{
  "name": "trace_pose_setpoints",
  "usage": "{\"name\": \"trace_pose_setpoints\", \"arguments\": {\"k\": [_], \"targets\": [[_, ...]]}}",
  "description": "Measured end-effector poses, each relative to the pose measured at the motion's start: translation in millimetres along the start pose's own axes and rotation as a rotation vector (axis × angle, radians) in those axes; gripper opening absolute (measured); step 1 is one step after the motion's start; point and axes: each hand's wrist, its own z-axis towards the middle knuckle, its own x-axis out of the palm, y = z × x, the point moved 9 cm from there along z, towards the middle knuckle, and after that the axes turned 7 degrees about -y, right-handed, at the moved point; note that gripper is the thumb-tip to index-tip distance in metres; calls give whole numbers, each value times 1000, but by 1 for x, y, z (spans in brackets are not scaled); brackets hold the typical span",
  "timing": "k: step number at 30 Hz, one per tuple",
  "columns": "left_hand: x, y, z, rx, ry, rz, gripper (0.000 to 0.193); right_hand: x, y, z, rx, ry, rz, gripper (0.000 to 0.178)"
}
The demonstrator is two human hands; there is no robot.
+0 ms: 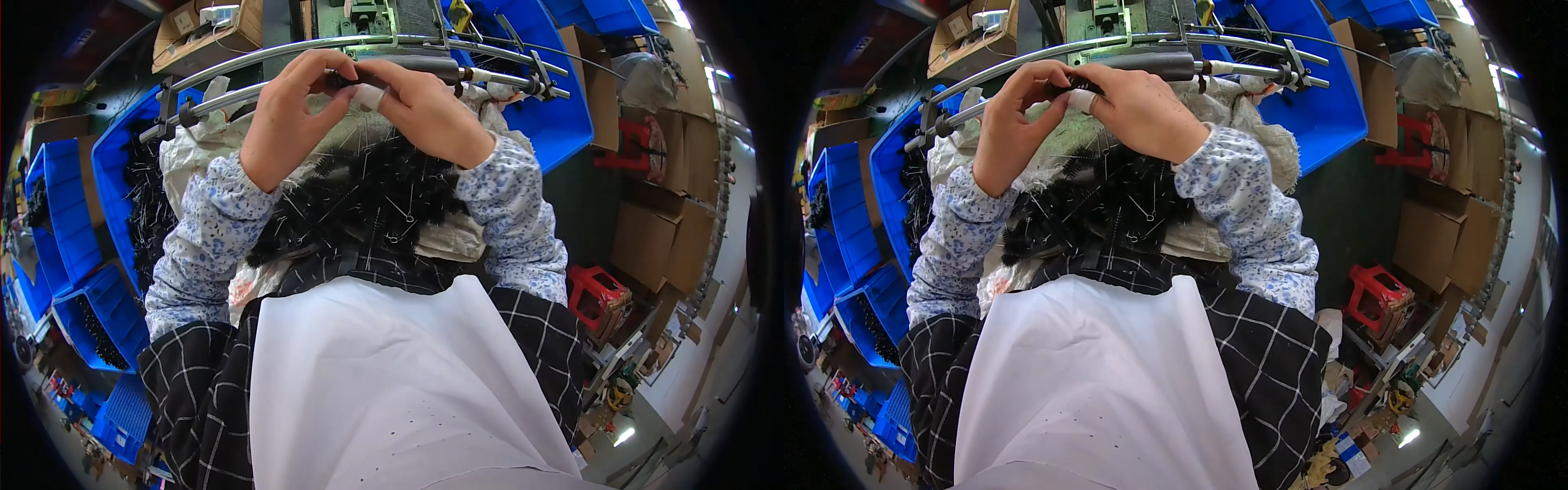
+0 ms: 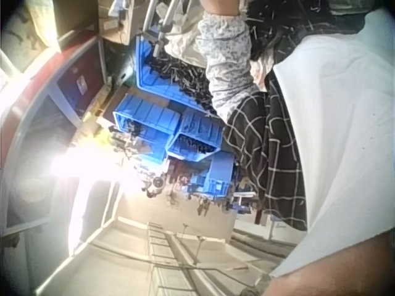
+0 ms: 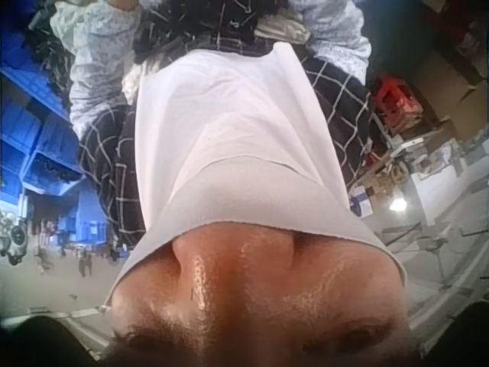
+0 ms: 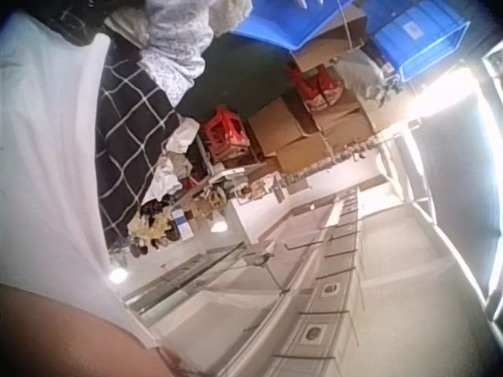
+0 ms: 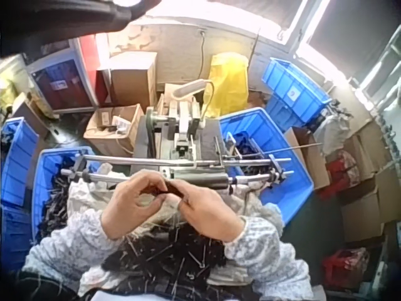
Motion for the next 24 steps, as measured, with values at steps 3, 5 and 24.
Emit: {"name": "trace_pose_setpoints", "arguments": {"k": [3, 5, 24], "targets": [[-14, 2, -8, -83, -83, 69, 33, -13, -22, 19, 52, -129, -104, 29], [3, 10, -32, -114, 227, 270, 43, -40, -51, 45, -90, -488, -454, 23], [49, 10, -96, -61, 589, 273, 37, -40, -111, 101, -127, -510, -548, 17]]}}
